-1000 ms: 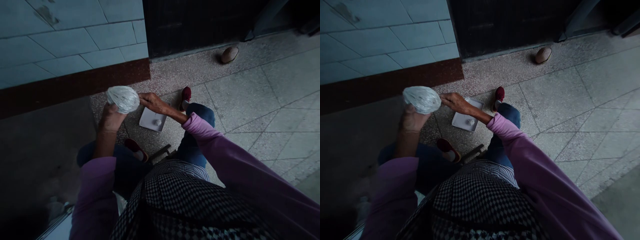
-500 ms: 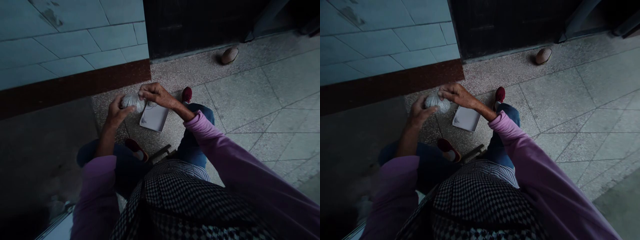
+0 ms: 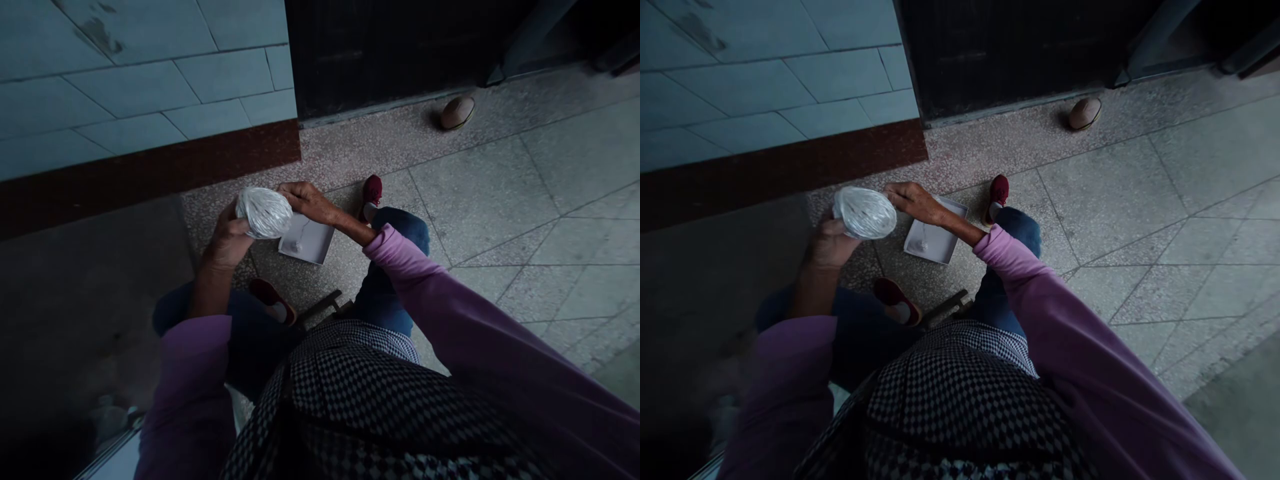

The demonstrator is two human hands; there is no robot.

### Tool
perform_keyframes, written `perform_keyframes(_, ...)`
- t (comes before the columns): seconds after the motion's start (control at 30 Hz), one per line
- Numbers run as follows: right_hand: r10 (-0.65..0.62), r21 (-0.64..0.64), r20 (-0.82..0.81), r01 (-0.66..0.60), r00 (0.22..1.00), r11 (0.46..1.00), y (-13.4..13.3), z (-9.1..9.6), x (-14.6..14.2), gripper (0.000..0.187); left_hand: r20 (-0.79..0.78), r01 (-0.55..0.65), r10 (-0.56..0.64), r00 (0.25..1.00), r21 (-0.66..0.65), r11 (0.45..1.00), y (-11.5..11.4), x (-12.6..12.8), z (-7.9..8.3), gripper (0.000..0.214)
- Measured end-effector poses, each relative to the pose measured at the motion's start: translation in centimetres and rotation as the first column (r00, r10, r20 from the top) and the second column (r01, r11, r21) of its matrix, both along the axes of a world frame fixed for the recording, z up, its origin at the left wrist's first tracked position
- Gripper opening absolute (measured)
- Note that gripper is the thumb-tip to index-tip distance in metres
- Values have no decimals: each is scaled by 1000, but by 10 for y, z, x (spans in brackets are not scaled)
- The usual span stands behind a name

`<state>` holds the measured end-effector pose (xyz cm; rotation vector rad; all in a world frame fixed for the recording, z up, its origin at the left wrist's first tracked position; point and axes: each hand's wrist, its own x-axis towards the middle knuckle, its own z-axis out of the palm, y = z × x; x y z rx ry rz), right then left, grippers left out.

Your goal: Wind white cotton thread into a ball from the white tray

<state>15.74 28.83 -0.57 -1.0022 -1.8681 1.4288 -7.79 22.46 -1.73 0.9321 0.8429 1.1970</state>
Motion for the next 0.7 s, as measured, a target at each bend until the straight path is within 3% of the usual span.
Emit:
perform_keyframes(0.17, 142, 52, 139, -151, 980, 987, -22, -12, -14, 53, 29, -229, 229, 973, -19, 973, 15, -4, -1, 77)
perform_keyframes(0.27, 263, 67, 128, -273, 956, 960, -33, -9, -13, 54, -159, -296, 301, 940, 57, 954, 24, -15, -7, 76)
perform_keyframes(0.37, 306, 108, 58, -310, 950, 944, -30, 1, -5, 56, -411, -308, 337, 847, 137, 942, 27, -24, -13, 85)
perform_keyframes(0.53, 164, 168, -4, -162, 986, 972, -6, 27, 16, 62, -524, -201, 229, 820, 111, 973, 21, -22, -11, 87)
perform_keyframes(0.7, 56, 77, 41, -59, 998, 995, 3, 40, 28, 64, -578, 74, -47, 815, 24, 997, 10, -11, -5, 82)
